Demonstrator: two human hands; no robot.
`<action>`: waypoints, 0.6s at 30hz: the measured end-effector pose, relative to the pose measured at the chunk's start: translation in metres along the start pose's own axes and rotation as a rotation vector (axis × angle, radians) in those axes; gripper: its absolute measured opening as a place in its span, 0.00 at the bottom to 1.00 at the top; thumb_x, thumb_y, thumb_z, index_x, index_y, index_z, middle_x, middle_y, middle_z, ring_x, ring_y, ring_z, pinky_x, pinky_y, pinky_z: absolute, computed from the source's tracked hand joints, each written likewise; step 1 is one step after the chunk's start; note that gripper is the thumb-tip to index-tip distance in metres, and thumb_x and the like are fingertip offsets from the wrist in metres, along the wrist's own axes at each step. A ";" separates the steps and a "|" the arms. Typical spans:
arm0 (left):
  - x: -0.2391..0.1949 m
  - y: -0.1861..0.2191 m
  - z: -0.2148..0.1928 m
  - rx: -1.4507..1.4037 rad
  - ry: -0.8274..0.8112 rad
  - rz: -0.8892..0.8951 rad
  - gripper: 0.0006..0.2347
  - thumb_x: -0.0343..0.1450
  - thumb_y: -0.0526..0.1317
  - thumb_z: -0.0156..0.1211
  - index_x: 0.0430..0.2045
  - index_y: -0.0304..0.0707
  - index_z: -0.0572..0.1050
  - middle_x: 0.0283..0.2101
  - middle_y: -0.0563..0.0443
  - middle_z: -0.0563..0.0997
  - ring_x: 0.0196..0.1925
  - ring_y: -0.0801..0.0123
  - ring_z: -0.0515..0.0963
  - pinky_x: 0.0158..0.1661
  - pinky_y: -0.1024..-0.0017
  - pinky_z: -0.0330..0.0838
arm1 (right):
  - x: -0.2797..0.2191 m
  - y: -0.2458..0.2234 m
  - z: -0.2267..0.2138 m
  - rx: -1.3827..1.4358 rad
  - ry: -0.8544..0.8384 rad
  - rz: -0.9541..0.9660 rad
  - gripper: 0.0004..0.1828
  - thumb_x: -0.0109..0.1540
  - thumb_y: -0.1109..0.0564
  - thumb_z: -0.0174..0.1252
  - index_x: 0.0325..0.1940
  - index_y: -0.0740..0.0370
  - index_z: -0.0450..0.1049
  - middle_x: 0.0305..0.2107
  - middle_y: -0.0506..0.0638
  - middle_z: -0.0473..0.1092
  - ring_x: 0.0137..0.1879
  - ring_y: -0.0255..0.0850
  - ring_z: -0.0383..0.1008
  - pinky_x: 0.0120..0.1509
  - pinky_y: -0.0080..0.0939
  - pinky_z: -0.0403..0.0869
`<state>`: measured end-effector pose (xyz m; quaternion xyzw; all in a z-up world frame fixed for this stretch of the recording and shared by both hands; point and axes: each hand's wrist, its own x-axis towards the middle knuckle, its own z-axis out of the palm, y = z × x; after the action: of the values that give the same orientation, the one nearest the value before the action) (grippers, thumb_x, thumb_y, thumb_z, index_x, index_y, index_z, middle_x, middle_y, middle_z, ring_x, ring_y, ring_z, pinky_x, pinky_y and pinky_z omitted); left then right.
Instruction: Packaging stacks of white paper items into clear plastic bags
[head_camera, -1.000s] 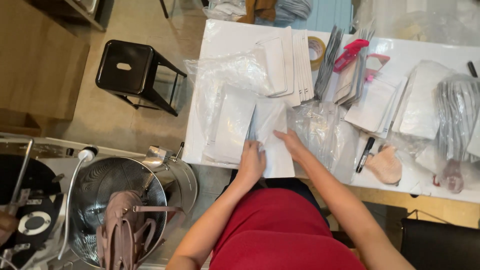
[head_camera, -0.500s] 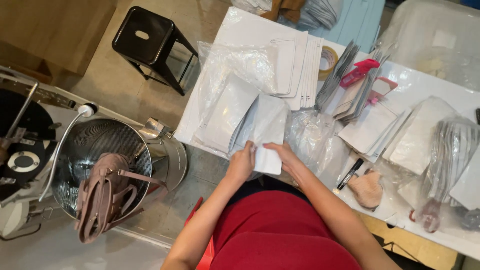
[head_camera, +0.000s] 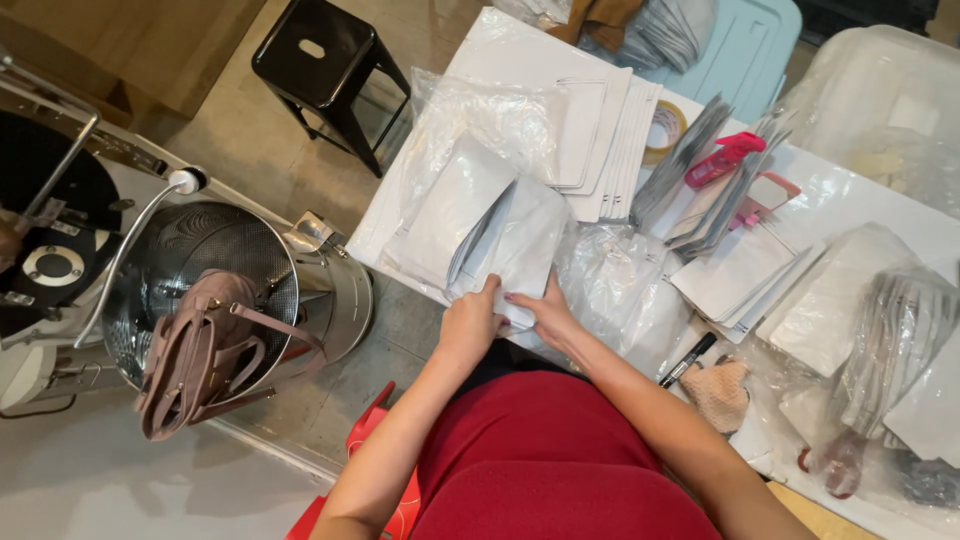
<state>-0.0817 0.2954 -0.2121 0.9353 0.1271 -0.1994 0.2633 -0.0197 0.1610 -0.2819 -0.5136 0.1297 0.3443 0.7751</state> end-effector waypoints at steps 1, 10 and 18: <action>0.002 0.004 0.003 0.013 -0.005 0.006 0.26 0.68 0.43 0.67 0.60 0.49 0.63 0.36 0.33 0.82 0.43 0.35 0.84 0.42 0.45 0.80 | 0.003 0.002 0.001 -0.056 0.080 -0.024 0.44 0.48 0.71 0.73 0.62 0.61 0.57 0.57 0.60 0.64 0.63 0.53 0.67 0.61 0.56 0.77; -0.013 0.053 0.008 -0.417 0.159 0.312 0.14 0.69 0.32 0.54 0.49 0.29 0.74 0.39 0.18 0.81 0.44 0.26 0.81 0.45 0.39 0.76 | 0.047 0.011 0.030 -0.714 0.302 -0.167 0.63 0.39 0.40 0.81 0.69 0.68 0.59 0.59 0.67 0.67 0.66 0.56 0.67 0.71 0.52 0.68; 0.014 0.044 -0.047 -0.896 0.329 0.312 0.10 0.78 0.38 0.49 0.41 0.41 0.81 0.36 0.40 0.85 0.42 0.69 0.81 0.44 0.62 0.78 | 0.025 -0.023 0.006 -0.617 0.115 -0.404 0.37 0.51 0.52 0.75 0.59 0.70 0.71 0.37 0.60 0.75 0.39 0.45 0.77 0.42 0.40 0.75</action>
<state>-0.0395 0.2862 -0.1620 0.7571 0.0990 0.0666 0.6423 0.0124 0.1704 -0.2771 -0.7569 -0.0407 0.1779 0.6275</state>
